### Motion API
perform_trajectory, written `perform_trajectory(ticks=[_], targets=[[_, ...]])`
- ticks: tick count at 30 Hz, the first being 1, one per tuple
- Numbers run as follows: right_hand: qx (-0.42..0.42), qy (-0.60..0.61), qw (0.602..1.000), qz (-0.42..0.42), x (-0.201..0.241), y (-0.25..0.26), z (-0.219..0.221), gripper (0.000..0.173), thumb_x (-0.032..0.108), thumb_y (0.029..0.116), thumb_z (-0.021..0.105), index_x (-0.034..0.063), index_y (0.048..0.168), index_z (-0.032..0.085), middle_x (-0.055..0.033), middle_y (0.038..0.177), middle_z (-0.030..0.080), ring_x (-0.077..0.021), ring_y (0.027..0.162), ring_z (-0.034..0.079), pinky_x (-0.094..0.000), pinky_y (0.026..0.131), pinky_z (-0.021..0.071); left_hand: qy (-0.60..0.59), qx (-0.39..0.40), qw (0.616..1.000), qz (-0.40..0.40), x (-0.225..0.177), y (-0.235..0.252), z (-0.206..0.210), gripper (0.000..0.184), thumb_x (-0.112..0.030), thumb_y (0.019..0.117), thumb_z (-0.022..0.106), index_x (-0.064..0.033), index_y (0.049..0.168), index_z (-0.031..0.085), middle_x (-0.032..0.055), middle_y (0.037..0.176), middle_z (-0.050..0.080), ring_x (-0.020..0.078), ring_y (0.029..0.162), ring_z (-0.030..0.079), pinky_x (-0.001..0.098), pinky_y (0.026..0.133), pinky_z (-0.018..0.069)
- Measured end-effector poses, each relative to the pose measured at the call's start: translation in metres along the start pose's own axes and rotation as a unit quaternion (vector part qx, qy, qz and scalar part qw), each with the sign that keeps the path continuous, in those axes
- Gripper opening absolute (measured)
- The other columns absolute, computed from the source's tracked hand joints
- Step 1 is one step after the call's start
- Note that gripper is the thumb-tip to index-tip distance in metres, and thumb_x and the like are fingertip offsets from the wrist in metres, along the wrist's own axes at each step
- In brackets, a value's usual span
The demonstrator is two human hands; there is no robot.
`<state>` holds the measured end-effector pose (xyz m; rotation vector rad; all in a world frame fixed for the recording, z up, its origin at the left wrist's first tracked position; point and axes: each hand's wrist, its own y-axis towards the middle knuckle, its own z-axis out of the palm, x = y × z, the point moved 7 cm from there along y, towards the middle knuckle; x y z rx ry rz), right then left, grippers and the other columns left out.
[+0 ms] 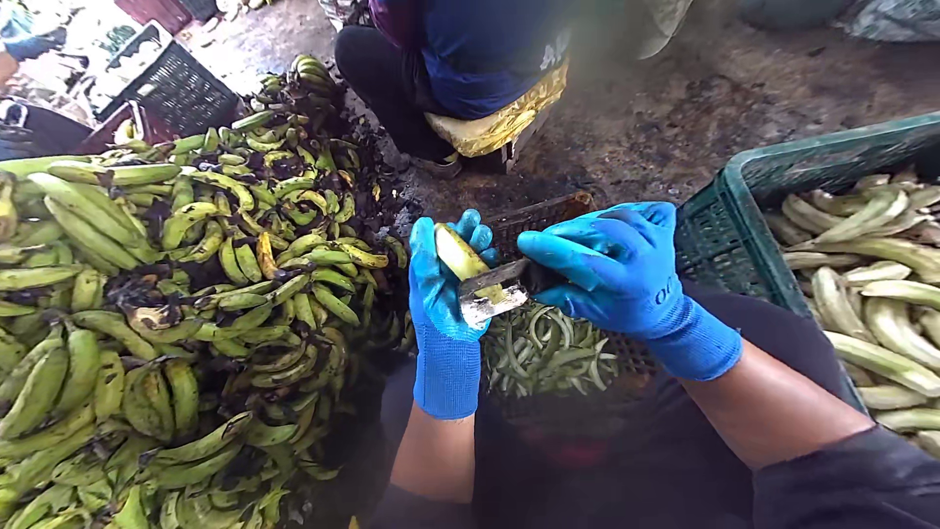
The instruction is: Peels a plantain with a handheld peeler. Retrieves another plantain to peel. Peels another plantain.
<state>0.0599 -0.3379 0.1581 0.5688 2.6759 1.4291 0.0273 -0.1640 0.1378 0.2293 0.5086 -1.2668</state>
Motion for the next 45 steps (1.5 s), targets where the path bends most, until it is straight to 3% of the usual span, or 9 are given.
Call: perform_trajectory(ticks=[5,10,16,24,29,32,36,40,45], targets=[[-0.001,0.033,0.999,0.023,-0.002,0.0,0.006,0.044,0.051,0.0987,0.057,0.0248,0.132,0.068,-0.0095,0.113,0.07,-0.0263,0.103,0.062,-0.0487,0.093,0.0397,0.11,-0.023,0.992,0.064,-0.005,-0.011,0.002,0.032,-0.035,0.1101,0.035,-0.0161,0.112,0.061,0.0045,0.1,0.07,0.0156,0.085,0.072,0.0301,0.07,0.0614],[0.005,0.069,0.986,0.152,-0.027,0.005,0.003,0.053,0.058,0.1002,0.049,0.0233,0.136,0.067,-0.0125,0.118,0.072,-0.0258,0.107,0.065,-0.0508,0.09,0.0441,0.248,0.019,0.965,0.081,0.003,-0.013,-0.001,0.044,-0.032,0.1048,0.047,-0.0154,0.146,0.044,0.0065,0.113,0.066,0.016,0.088,0.069,0.0335,0.072,0.0612],[0.023,0.087,0.993,0.073,-0.011,-0.005,0.007,0.053,0.057,0.0985,0.053,0.0223,0.136,0.067,-0.011,0.115,0.071,-0.0245,0.104,0.065,-0.0497,0.09,0.0437,0.024,0.082,0.996,-0.038,0.008,-0.003,-0.002,0.043,-0.036,0.1059,0.035,-0.0098,0.129,0.06,0.0087,0.104,0.071,0.0172,0.082,0.071,0.0312,0.066,0.0604],[0.029,0.112,0.992,-0.056,0.002,-0.004,0.001,0.043,0.051,0.0996,0.056,0.0241,0.131,0.069,-0.009,0.115,0.07,-0.0247,0.105,0.061,-0.0455,0.092,0.0382,-0.166,0.123,0.962,-0.178,0.016,-0.005,0.008,0.052,-0.042,0.1029,0.035,0.0,0.127,0.055,0.0073,0.093,0.066,0.0105,0.063,0.064,0.02,0.058,0.0551],[0.048,0.133,0.987,0.077,-0.011,0.004,0.014,0.046,0.055,0.098,0.056,0.021,0.125,0.074,-0.0099,0.113,0.073,-0.0223,0.102,0.066,-0.0477,0.089,0.0438,0.041,0.082,0.995,-0.026,0.024,-0.017,0.001,0.034,-0.031,0.1057,0.043,-0.0136,0.13,0.06,0.0037,0.108,0.07,0.0106,0.085,0.07,0.0242,0.07,0.0595],[0.048,0.16,0.969,0.179,-0.027,0.01,0.017,0.058,0.06,0.099,0.05,0.0162,0.131,0.07,-0.0095,0.118,0.072,-0.0231,0.106,0.065,-0.0484,0.086,0.0484,0.168,0.009,0.982,0.082,0.022,-0.022,0.005,0.027,-0.027,0.1035,0.048,-0.0153,0.124,0.06,0.0027,0.094,0.068,0.0095,0.072,0.067,0.0241,0.062,0.0587],[0.04,0.191,0.975,0.107,-0.016,0.005,0.005,0.057,0.06,0.0997,0.051,0.0184,0.136,0.067,-0.008,0.119,0.071,-0.0198,0.109,0.064,-0.0453,0.091,0.0483,0.053,0.086,0.995,-0.016,0.014,-0.008,0.002,0.042,-0.033,0.1054,0.037,-0.011,0.134,0.058,0.0069,0.102,0.069,0.0154,0.084,0.07,0.0318,0.07,0.0609],[0.071,0.153,0.985,-0.026,0.003,-0.005,0.01,0.043,0.052,0.0993,0.056,0.0248,0.127,0.072,-0.0069,0.11,0.072,-0.0208,0.101,0.063,-0.0452,0.091,0.0408,-0.006,0.105,0.99,-0.091,0.004,-0.007,-0.01,0.048,-0.041,0.1065,0.033,-0.0079,0.128,0.06,0.0052,0.095,0.068,0.0093,0.072,0.066,0.0207,0.062,0.0555],[0.056,0.156,0.98,0.111,-0.007,0.003,0.022,0.052,0.058,0.0958,0.055,0.0204,0.127,0.073,-0.0107,0.113,0.072,-0.0242,0.102,0.066,-0.0489,0.083,0.0458,0.056,0.068,0.994,0.058,0.016,-0.015,0.001,0.031,-0.019,0.1069,0.036,-0.0104,0.125,0.061,0.0052,0.119,0.067,0.0125,0.098,0.069,0.0265,0.077,0.0594]])
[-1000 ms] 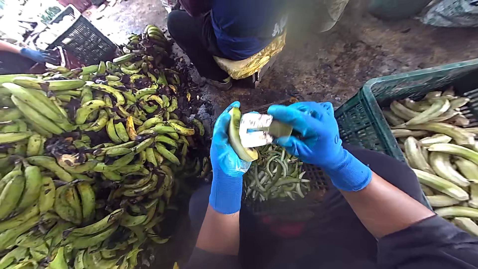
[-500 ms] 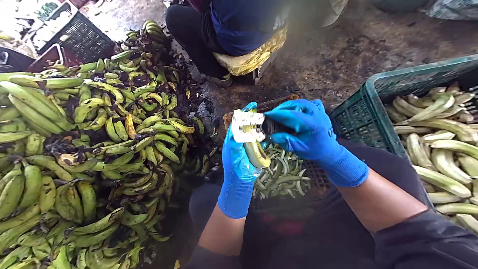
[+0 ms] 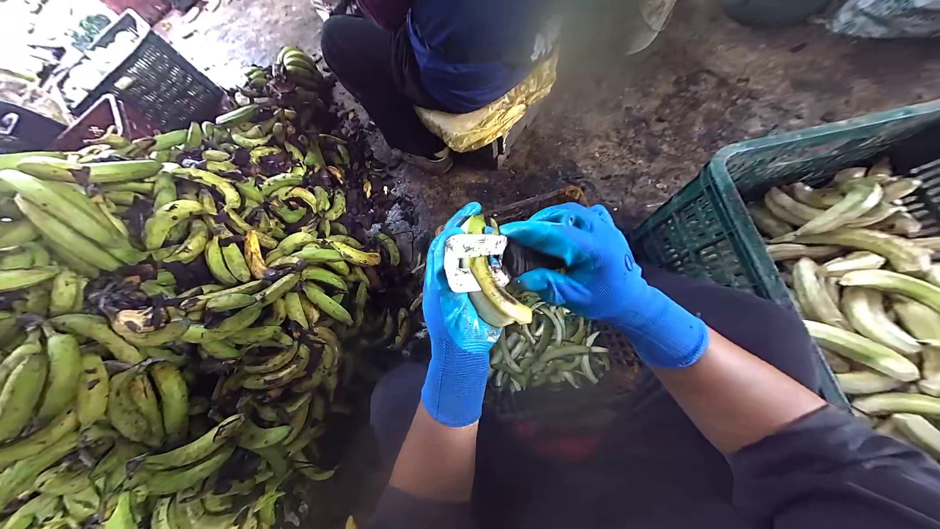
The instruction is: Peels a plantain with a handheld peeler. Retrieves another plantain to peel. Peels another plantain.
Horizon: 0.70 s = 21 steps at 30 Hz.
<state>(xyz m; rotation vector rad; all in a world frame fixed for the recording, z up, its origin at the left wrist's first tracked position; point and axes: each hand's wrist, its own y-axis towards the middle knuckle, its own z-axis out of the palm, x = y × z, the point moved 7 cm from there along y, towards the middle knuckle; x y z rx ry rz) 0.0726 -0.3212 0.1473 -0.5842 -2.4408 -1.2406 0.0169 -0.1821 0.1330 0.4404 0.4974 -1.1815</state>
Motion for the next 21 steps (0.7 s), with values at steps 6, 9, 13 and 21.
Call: perform_trajectory(ticks=[6,9,13,21], targets=[[0.026,0.207,0.956,0.206,-0.028,0.004,0.008,0.052,0.052,0.0947,0.065,0.0167,0.133,0.069,-0.0014,0.127,0.069,-0.0118,0.115,0.063,-0.0341,0.098,0.0529,0.162,-0.036,0.983,0.078,0.005,-0.003,-0.004,0.032,-0.028,0.1015,0.051,-0.0152,0.129,0.059,0.0012,0.11,0.068,0.0087,0.087,0.068,0.0265,0.072,0.0595],[0.025,0.24,0.928,0.285,-0.046,0.0,0.008,0.048,0.045,0.0931,0.07,0.0203,0.134,0.068,0.0018,0.123,0.068,-0.0081,0.109,0.064,-0.0313,0.093,0.0555,0.133,0.021,0.989,0.064,0.009,0.004,-0.004,0.036,-0.03,0.1011,0.051,-0.0142,0.133,0.058,0.005,0.107,0.068,0.0113,0.082,0.068,0.028,0.068,0.0596],[-0.024,0.152,0.948,0.277,-0.069,-0.006,-0.015,0.051,0.053,0.0949,0.065,0.0177,0.132,0.068,-0.0027,0.117,0.069,-0.0108,0.1,0.065,-0.0347,0.085,0.0544,0.057,0.081,0.995,0.008,0.004,0.012,0.0,0.044,-0.033,0.1031,0.036,-0.0106,0.134,0.058,0.0048,0.085,0.067,0.0106,0.059,0.061,0.0236,0.052,0.0534],[0.09,0.004,0.993,-0.079,-0.01,-0.016,-0.014,0.048,0.058,0.097,0.054,0.0261,0.129,0.072,-0.0073,0.11,0.073,-0.0211,0.099,0.066,-0.0478,0.085,0.0455,0.096,0.002,0.992,-0.086,0.0,0.018,-0.025,0.046,-0.047,0.107,0.035,-0.0169,0.129,0.062,0.0017,0.09,0.069,0.008,0.07,0.068,0.0238,0.059,0.0583]])
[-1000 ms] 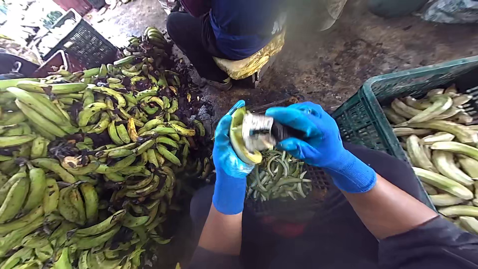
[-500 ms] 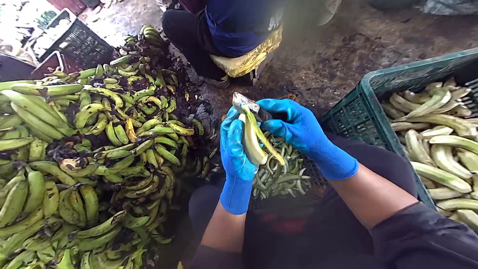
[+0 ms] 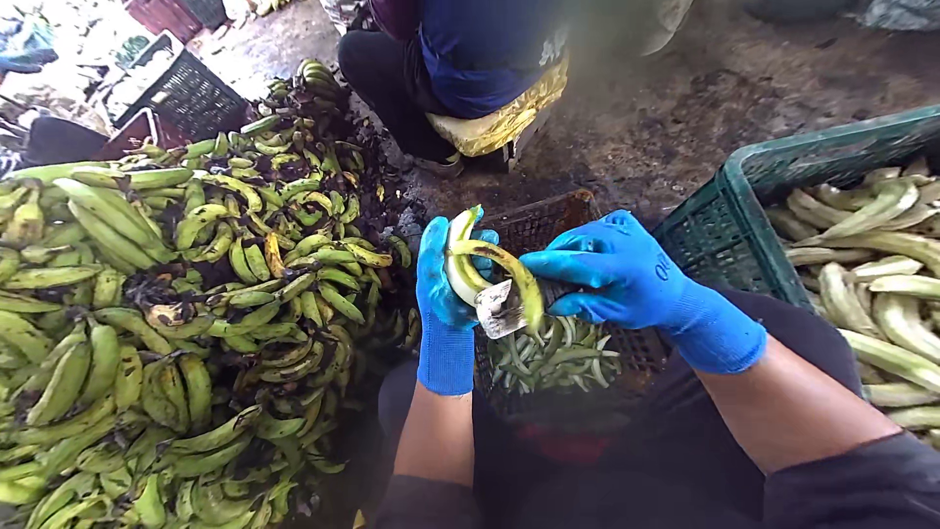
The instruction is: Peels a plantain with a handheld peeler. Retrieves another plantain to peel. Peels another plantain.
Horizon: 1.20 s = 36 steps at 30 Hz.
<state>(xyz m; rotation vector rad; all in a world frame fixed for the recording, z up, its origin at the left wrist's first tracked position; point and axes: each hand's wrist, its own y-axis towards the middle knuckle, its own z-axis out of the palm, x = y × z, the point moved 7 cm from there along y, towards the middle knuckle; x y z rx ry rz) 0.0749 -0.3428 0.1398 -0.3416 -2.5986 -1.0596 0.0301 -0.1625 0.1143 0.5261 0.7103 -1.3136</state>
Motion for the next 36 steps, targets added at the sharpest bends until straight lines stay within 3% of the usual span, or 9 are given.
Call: perform_trajectory(ticks=[3,5,9,12,14,16,19,25,36], targets=[[-0.031,-0.021,0.995,0.097,-0.012,0.005,0.004,0.049,0.055,0.0943,0.058,0.0246,0.129,0.072,-0.0107,0.111,0.072,-0.027,0.097,0.067,-0.053,0.079,0.0473,0.055,-0.015,0.997,0.059,0.001,-0.005,0.01,0.035,-0.031,0.1071,0.037,-0.0146,0.127,0.061,0.0054,0.106,0.07,0.013,0.085,0.069,0.03,0.071,0.0599],[-0.098,-0.017,0.978,0.184,-0.031,0.007,-0.007,0.051,0.053,0.0956,0.059,0.0188,0.132,0.07,-0.0155,0.116,0.069,-0.0321,0.099,0.065,-0.0565,0.079,0.0481,0.038,-0.035,0.998,0.045,0.006,-0.01,0.017,0.031,-0.028,0.1074,0.042,-0.0109,0.123,0.062,0.0092,0.097,0.071,0.0147,0.072,0.07,0.0287,0.06,0.0604],[-0.112,0.13,0.953,0.252,-0.048,0.003,-0.019,0.056,0.054,0.0951,0.064,0.0179,0.137,0.066,-0.0032,0.123,0.067,-0.0138,0.11,0.06,-0.0349,0.093,0.0516,-0.043,0.0,0.998,0.038,-0.01,-0.004,0.007,0.044,-0.041,0.1065,0.036,-0.0125,0.129,0.061,0.0063,0.09,0.069,0.0131,0.067,0.068,0.0261,0.057,0.0593],[0.153,0.116,0.921,0.339,-0.06,-0.024,0.022,0.024,0.035,0.0897,0.076,0.0187,0.107,0.076,-0.0028,0.093,0.07,-0.0182,0.084,0.066,-0.0474,0.076,0.0559,-0.075,-0.048,0.996,0.019,-0.007,0.002,-0.025,0.064,-0.059,0.104,0.02,-0.0159,0.127,0.06,0.0022,0.089,0.069,0.0139,0.075,0.069,0.0313,0.07,0.0605],[0.473,-0.003,0.789,0.391,-0.07,-0.064,0.061,0.034,0.042,0.0935,0.072,0.0078,0.098,0.074,-0.0194,0.096,0.071,-0.0402,0.096,0.066,-0.0671,0.084,0.0471,0.003,-0.106,0.994,0.007,-0.005,-0.003,-0.032,0.069,-0.057,0.1056,0.013,-0.013,0.124,0.063,0.0045,0.078,0.067,0.0156,0.064,0.067,0.0318,0.06,0.0593],[0.573,-0.009,0.715,0.401,-0.07,-0.082,0.065,0.037,0.043,0.0947,0.07,0.0063,0.099,0.074,-0.0203,0.097,0.07,-0.0405,0.097,0.065,-0.067,0.082,0.0451,0.176,-0.113,0.975,0.072,-0.017,-0.012,-0.029,0.057,-0.04,0.1098,0.016,-0.0078,0.13,0.059,0.0078,0.081,0.068,0.0164,0.065,0.067,0.0316,0.061,0.0597],[0.442,0.187,0.791,0.38,-0.056,-0.061,0.03,0.02,0.029,0.0955,0.071,0.0128,0.105,0.076,-0.005,0.085,0.068,-0.0177,0.075,0.061,-0.0445,0.07,0.0499,0.36,-0.072,0.915,0.166,-0.022,-0.025,-0.018,0.042,-0.029,0.1072,0.047,-0.0031,0.14,0.053,0.0054,0.092,0.07,0.0138,0.074,0.069,0.0316,0.069,0.0614],[0.141,0.288,0.901,0.293,-0.044,-0.023,-0.004,0.042,0.043,0.0891,0.069,0.0217,0.125,0.073,0.0046,0.111,0.07,-0.0067,0.098,0.066,-0.0295,0.083,0.0579,0.404,-0.032,0.902,0.149,-0.01,-0.023,-0.009,0.055,-0.024,0.09,0.073,-0.0069,0.139,0.055,0.0033,0.12,0.066,0.0074,0.094,0.066,0.0262,0.08,0.0582],[0.025,0.088,0.945,0.314,-0.053,-0.028,-0.008,0.051,0.055,0.0939,0.061,0.0229,0.133,0.069,-0.0058,0.115,0.068,-0.0217,0.104,0.064,-0.0489,0.085,0.0525,0.591,-0.03,0.795,0.132,-0.003,-0.019,-0.002,0.048,-0.027,0.0861,0.074,-0.0051,0.127,0.063,0.0082,0.127,0.064,0.012,0.11,0.063,0.0335,0.094,0.0537]])
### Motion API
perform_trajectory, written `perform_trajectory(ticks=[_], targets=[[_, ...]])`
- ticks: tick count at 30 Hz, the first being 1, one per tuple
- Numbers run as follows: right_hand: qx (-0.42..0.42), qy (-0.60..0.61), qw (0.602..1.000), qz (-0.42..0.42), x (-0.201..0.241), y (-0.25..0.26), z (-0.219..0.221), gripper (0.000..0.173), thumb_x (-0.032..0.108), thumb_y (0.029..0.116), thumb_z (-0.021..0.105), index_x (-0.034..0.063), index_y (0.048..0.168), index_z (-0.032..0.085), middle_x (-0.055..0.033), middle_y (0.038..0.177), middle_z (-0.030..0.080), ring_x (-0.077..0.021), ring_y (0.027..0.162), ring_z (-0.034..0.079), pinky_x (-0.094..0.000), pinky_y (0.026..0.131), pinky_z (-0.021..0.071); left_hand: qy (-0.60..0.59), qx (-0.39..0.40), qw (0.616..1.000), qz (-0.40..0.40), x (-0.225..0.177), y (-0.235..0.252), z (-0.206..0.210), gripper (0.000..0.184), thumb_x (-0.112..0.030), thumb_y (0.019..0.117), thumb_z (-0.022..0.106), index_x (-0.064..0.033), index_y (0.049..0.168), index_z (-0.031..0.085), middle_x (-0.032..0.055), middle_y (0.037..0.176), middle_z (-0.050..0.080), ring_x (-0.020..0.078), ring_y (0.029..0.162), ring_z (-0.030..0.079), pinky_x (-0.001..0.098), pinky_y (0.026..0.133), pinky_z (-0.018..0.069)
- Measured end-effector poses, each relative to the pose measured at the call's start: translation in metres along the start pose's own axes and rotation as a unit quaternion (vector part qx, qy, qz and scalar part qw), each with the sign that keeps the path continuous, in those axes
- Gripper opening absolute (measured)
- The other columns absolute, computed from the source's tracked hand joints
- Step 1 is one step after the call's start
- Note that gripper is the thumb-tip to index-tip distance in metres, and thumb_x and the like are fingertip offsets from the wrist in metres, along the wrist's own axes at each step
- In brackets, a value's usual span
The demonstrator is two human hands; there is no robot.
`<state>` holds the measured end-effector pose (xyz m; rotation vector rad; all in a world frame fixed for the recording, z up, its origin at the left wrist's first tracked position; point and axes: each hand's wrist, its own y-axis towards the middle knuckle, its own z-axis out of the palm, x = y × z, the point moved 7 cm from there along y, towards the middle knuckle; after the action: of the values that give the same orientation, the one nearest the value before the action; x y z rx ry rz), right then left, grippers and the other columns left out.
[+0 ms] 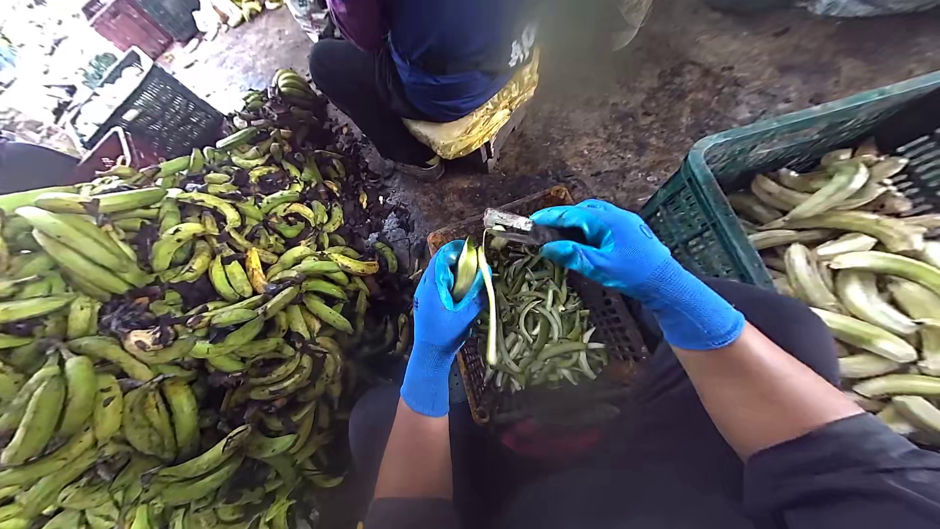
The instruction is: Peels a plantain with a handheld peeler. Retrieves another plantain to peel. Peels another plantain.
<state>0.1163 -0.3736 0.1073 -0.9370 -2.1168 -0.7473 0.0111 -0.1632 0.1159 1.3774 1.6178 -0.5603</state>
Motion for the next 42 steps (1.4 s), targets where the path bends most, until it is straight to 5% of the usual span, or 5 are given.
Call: perform_trajectory(ticks=[19,25,32,37,42], targets=[[0.027,-0.047,0.996,0.074,-0.041,0.007,0.042,0.047,0.051,0.0954,0.063,0.0265,0.135,0.067,-0.0102,0.119,0.067,-0.0313,0.107,0.064,-0.0614,0.084,0.0487,-0.451,0.152,0.872,-0.112,0.018,-0.011,0.03,0.04,-0.019,0.0985,0.062,-0.0011,0.133,0.055,0.0186,0.102,0.072,0.0258,0.087,0.072,0.0394,0.081,0.0609],[0.059,0.064,0.982,0.169,-0.06,-0.027,0.059,0.045,0.05,0.0963,0.065,0.0236,0.133,0.068,-0.0093,0.124,0.066,-0.0288,0.113,0.062,-0.0581,0.094,0.0495,-0.255,0.061,0.912,-0.317,0.078,-0.015,0.041,0.041,-0.022,0.1064,0.052,-0.0061,0.144,0.048,0.0157,0.12,0.066,0.0231,0.09,0.071,0.0384,0.079,0.0602],[0.305,-0.152,0.9,0.273,-0.094,-0.057,0.119,0.04,0.048,0.0929,0.066,0.0164,0.116,0.073,-0.0152,0.121,0.069,-0.0405,0.116,0.062,-0.0709,0.089,0.0438,-0.312,-0.069,0.92,-0.227,0.014,-0.002,0.084,0.029,-0.012,0.106,0.051,-0.0072,0.135,0.05,0.0077,0.097,0.066,0.0156,0.073,0.067,0.0303,0.065,0.0593],[0.312,-0.108,0.915,0.231,-0.054,-0.057,0.099,0.043,0.038,0.1026,0.054,0.0063,0.129,0.066,-0.0193,0.134,0.063,-0.0379,0.127,0.058,-0.0645,0.102,0.0397,-0.377,0.222,0.898,-0.05,-0.125,-0.002,0.138,0.061,-0.031,0.1028,0.053,-0.014,0.157,0.031,0.0067,0.155,0.042,0.0218,0.131,0.055,0.0436,0.1,0.0545],[0.2,-0.12,0.966,0.109,-0.037,-0.036,0.065,0.037,0.047,0.0968,0.066,0.0249,0.127,0.071,-0.01,0.118,0.07,-0.0325,0.108,0.066,-0.0611,0.088,0.0494,-0.273,0.132,0.95,0.075,-0.068,0.038,0.043,0.074,-0.041,0.0998,0.058,-0.0201,0.161,0.023,0.0003,0.165,0.031,0.0204,0.148,0.036,0.0467,0.115,0.0426]])
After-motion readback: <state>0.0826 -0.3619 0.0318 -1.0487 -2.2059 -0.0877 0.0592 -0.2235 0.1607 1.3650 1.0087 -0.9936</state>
